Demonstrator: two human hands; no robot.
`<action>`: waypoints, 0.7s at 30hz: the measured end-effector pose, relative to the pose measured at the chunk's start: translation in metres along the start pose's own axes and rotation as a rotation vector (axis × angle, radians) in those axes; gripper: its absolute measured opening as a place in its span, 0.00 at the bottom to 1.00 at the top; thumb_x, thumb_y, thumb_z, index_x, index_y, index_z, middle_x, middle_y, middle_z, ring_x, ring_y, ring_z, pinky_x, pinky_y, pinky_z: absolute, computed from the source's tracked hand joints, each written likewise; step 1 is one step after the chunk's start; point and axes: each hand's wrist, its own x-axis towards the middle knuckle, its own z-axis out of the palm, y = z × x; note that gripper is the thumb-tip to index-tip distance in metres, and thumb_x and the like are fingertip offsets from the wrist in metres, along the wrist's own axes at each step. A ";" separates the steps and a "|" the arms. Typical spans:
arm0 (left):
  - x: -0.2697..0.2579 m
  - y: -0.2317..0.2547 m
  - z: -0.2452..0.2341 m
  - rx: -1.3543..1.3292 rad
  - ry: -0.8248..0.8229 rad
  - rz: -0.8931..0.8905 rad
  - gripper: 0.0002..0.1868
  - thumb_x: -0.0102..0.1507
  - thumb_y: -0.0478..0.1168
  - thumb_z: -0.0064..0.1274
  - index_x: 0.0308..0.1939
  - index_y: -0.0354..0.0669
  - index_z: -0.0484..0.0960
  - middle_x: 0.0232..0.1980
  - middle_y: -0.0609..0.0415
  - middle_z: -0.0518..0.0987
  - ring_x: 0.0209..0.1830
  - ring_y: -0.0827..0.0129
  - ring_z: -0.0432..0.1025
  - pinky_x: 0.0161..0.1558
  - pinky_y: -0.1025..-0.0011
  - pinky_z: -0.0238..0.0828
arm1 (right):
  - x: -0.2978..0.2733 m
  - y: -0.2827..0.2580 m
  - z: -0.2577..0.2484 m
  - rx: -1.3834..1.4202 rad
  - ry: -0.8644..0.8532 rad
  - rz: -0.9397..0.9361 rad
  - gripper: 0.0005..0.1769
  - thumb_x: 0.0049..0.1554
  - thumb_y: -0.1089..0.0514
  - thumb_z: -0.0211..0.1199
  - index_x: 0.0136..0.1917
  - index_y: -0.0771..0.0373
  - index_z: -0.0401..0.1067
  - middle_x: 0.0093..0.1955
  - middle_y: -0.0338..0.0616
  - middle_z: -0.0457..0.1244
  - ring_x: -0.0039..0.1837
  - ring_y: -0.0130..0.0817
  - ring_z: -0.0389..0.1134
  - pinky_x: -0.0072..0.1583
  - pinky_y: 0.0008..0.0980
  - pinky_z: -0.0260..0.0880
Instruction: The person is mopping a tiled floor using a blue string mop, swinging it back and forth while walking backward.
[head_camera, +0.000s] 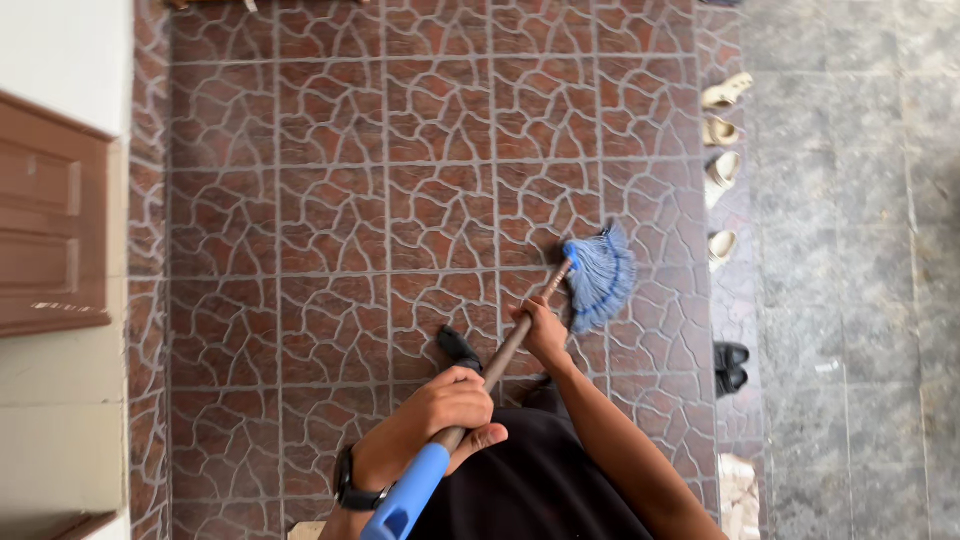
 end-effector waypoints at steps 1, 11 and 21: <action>-0.006 0.003 -0.008 0.043 0.029 0.010 0.19 0.66 0.41 0.62 0.26 0.38 0.70 0.27 0.53 0.69 0.34 0.60 0.70 0.56 0.64 0.69 | 0.006 -0.020 0.004 -0.024 -0.008 -0.006 0.19 0.61 0.39 0.62 0.44 0.56 0.74 0.54 0.42 0.66 0.53 0.53 0.70 0.50 0.48 0.67; -0.076 0.046 -0.031 0.291 0.306 -0.218 0.17 0.67 0.42 0.60 0.26 0.41 0.76 0.27 0.57 0.76 0.36 0.65 0.77 0.58 0.60 0.69 | 0.031 -0.145 0.094 0.082 -0.231 -0.398 0.16 0.58 0.43 0.61 0.46 0.56 0.75 0.58 0.41 0.66 0.54 0.52 0.70 0.47 0.49 0.68; -0.049 0.065 -0.013 0.195 0.228 -0.159 0.24 0.69 0.48 0.59 0.21 0.42 0.76 0.23 0.57 0.76 0.30 0.69 0.76 0.54 0.61 0.69 | -0.008 -0.156 0.049 0.133 -0.527 -0.478 0.19 0.58 0.38 0.62 0.47 0.55 0.74 0.54 0.42 0.68 0.52 0.52 0.71 0.50 0.47 0.70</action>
